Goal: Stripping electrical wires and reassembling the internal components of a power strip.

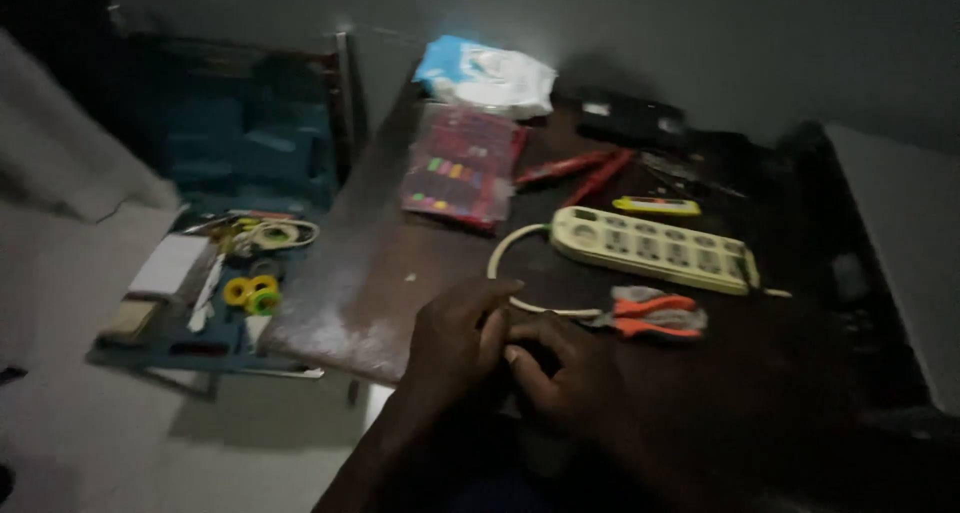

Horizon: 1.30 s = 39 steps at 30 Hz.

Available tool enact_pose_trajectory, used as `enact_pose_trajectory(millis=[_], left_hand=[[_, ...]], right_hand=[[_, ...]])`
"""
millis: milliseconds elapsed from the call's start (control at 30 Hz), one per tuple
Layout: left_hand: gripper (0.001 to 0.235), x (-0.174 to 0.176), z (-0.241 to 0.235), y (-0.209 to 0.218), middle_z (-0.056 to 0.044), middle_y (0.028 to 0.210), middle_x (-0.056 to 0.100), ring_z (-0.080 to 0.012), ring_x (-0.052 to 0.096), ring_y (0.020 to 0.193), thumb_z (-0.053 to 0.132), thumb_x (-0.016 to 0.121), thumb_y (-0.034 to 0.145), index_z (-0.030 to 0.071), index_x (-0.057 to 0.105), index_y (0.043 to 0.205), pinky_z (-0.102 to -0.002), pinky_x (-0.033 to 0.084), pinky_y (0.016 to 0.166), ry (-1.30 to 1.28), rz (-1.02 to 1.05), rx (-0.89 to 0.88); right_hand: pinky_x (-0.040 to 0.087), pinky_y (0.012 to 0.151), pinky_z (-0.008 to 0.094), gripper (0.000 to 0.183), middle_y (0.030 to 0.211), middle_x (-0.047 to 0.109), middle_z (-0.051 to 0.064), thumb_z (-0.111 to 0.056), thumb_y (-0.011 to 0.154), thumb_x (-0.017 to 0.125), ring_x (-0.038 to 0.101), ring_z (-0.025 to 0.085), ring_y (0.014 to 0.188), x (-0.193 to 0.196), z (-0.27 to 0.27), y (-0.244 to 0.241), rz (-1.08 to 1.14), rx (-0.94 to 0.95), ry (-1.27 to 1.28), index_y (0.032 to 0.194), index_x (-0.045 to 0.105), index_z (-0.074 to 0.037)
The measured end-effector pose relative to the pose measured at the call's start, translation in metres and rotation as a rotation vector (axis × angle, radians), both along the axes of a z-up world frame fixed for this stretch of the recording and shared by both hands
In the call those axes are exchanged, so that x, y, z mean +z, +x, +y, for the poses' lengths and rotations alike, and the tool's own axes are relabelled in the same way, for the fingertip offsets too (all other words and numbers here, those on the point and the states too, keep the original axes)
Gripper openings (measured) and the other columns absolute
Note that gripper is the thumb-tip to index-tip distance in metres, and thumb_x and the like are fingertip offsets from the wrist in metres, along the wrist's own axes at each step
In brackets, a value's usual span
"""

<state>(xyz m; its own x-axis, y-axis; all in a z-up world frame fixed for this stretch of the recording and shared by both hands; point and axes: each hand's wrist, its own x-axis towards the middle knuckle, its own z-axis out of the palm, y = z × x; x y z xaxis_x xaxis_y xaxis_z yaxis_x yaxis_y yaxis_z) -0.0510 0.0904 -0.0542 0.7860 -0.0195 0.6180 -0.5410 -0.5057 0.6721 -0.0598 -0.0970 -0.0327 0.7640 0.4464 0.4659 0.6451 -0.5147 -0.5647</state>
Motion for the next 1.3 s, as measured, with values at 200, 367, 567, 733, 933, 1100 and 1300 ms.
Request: enact_pose_trajectory(millis=[200, 367, 567, 733, 933, 1100, 1300], left_hand=[[0.036, 0.002, 0.048, -0.014, -0.006, 0.118, 0.08, -0.0273, 0.075, 0.104, 0.006, 0.061, 0.088, 0.014, 0.077, 0.119, -0.044, 0.051, 0.107, 0.0, -0.052, 0.148], [0.037, 0.002, 0.15, 0.0, -0.009, 0.119, 0.079, -0.0314, 0.073, 0.11, 0.012, 0.051, 0.094, 0.015, 0.08, 0.117, -0.044, 0.056, 0.094, -0.048, 0.07, 0.435], [0.03, -0.09, 0.284, 0.077, -0.01, 0.123, 0.076, -0.0306, 0.068, 0.113, 0.012, 0.059, 0.099, 0.013, 0.078, 0.122, -0.047, 0.052, 0.095, -0.061, 0.275, 0.693], [0.051, -0.203, 0.331, 0.149, -0.022, 0.123, 0.074, -0.0467, 0.068, 0.112, 0.006, 0.054, 0.085, 0.012, 0.077, 0.131, -0.059, 0.052, 0.089, 0.114, 0.634, 0.722], [0.024, -0.256, 0.348, 0.205, -0.023, 0.119, 0.066, -0.0466, 0.069, 0.11, 0.007, 0.045, 0.098, 0.004, 0.063, 0.115, -0.059, 0.055, 0.089, 0.37, 0.911, 0.574], [0.033, -0.22, 0.344, 0.211, -0.027, 0.122, 0.072, -0.0492, 0.069, 0.114, 0.014, 0.037, 0.105, -0.001, 0.06, 0.122, -0.059, 0.053, 0.093, 0.195, 1.077, 0.603], [0.015, -0.192, 0.338, 0.193, -0.016, 0.086, 0.074, -0.0347, 0.068, 0.08, 0.012, 0.066, 0.091, 0.006, 0.078, 0.086, -0.048, 0.047, 0.068, 0.207, 0.4, 0.557]], right_hand=[[0.049, 0.101, 0.036, 0.023, 0.11, 0.085, -0.003, -0.039, 0.093, 0.069, 0.076, 0.018, 0.105, -0.009, 0.065, 0.003, 0.112, -0.07, -0.137, 0.11, 0.08, -0.027], [0.053, 0.09, 0.028, 0.02, 0.094, 0.083, -0.004, -0.039, 0.094, 0.071, 0.075, 0.012, 0.093, -0.049, 0.086, 0.001, 0.28, -0.204, -0.046, 0.101, 0.081, -0.023], [0.052, 0.092, 0.039, 0.022, 0.1, 0.081, 0.001, -0.037, 0.093, 0.07, 0.073, 0.024, 0.099, -0.018, 0.092, 0.003, -0.001, -0.078, -0.182, 0.1, 0.081, -0.019], [0.051, 0.084, 0.04, 0.02, 0.094, 0.081, -0.002, -0.04, 0.091, 0.071, 0.072, 0.024, 0.087, 0.002, 0.1, 0.007, -0.134, -0.038, -0.261, 0.094, 0.082, -0.023], [0.054, 0.087, 0.034, 0.021, 0.091, 0.08, -0.002, -0.036, 0.083, 0.081, 0.075, 0.018, 0.088, -0.046, 0.098, 0.01, -0.103, -0.047, -0.038, 0.095, 0.081, -0.02], [0.055, 0.08, 0.023, 0.019, 0.083, 0.078, -0.005, -0.021, 0.074, 0.09, 0.073, 0.007, 0.073, -0.043, 0.099, 0.017, -0.031, -0.045, 0.023, 0.089, 0.079, -0.021], [0.052, 0.085, 0.024, 0.01, 0.086, 0.079, -0.008, -0.025, 0.072, 0.082, 0.072, 0.009, 0.083, -0.055, 0.102, 0.012, -0.056, -0.172, 0.051, 0.082, 0.081, -0.027]])
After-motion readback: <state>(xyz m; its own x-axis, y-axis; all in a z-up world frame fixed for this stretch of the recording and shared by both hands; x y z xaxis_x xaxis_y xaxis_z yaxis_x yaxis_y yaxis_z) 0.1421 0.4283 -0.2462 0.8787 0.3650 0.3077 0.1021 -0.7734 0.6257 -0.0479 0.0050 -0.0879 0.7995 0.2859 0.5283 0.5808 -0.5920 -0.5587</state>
